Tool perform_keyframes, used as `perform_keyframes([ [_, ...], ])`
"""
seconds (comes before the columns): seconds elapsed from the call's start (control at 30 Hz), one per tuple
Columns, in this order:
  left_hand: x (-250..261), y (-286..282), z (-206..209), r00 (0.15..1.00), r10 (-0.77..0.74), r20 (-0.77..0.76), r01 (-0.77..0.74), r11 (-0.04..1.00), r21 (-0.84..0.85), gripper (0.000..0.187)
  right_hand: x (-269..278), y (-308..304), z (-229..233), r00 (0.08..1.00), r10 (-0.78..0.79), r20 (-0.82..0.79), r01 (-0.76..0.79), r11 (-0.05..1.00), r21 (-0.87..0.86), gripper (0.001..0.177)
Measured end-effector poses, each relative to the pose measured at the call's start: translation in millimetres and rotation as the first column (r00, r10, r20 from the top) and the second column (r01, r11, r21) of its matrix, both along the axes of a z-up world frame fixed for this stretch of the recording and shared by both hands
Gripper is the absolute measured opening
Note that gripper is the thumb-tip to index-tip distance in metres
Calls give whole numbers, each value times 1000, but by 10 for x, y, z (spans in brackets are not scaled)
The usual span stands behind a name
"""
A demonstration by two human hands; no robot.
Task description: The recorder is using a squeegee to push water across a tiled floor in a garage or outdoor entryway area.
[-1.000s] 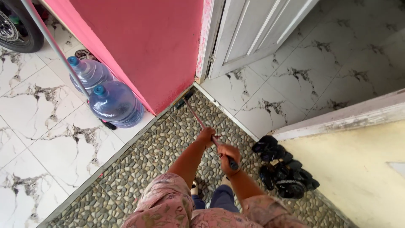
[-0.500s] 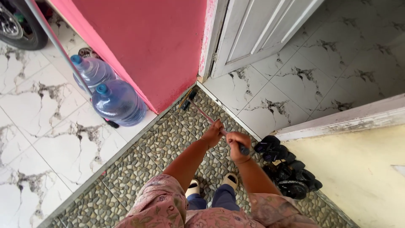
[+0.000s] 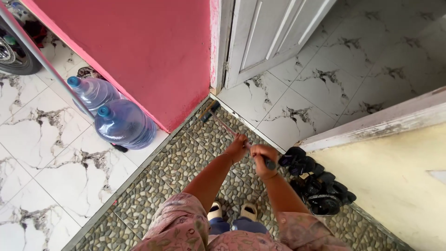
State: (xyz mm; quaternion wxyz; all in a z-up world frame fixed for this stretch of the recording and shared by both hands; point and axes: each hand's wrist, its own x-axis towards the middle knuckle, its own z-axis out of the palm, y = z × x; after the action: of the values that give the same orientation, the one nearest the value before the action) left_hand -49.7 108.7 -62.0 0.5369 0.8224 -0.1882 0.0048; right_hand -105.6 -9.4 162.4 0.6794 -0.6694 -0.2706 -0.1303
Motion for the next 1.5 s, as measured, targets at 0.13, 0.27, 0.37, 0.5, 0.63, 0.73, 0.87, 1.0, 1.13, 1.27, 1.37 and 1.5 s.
perform_keyframes([
  [0.13,71,-98,518,959,-111,-259,118,993,10,32,58,-271,-53,995,45,-91,-36,995,98,28],
  [0.27,70,-165,292,978,-59,-201,55,998,-26,31,69,-144,-59,992,-104,75,100,993,64,16],
  [0.37,101,-207,152,936,26,-351,1,997,77,29,21,-242,-125,996,-20,88,19,1000,5,23],
  [0.5,114,-422,4,974,21,-226,30,975,221,30,-4,-533,-8,996,92,5,-92,995,42,28],
  [0.63,-189,-882,494,975,-87,-205,101,993,56,29,-91,-1028,553,999,-28,-23,25,989,-147,24],
  [0.73,-282,-1115,553,956,-192,-222,182,981,-64,32,-205,-1247,154,998,-28,57,23,996,88,37],
  [0.87,-180,-1282,259,972,-130,-198,147,986,78,27,-192,-1365,133,997,0,80,-14,983,182,30],
  [1.0,-188,-1472,404,949,-118,-292,175,968,178,22,-296,-1694,58,999,35,-35,-33,998,51,22],
  [1.13,-494,-1811,916,976,-196,-92,206,972,115,28,-517,-2035,667,988,-115,-101,106,990,-95,15],
  [1.27,-587,-2129,1108,863,-336,-377,423,889,176,15,-658,-2302,479,993,-120,1,118,982,150,20],
  [1.37,-585,-2241,765,898,-347,-270,412,878,243,14,-641,-2504,48,984,-178,33,164,954,249,21],
  [1.5,-712,-2251,56,916,-289,-280,375,863,338,15,-857,-2493,-33,990,-122,75,98,957,271,12],
])
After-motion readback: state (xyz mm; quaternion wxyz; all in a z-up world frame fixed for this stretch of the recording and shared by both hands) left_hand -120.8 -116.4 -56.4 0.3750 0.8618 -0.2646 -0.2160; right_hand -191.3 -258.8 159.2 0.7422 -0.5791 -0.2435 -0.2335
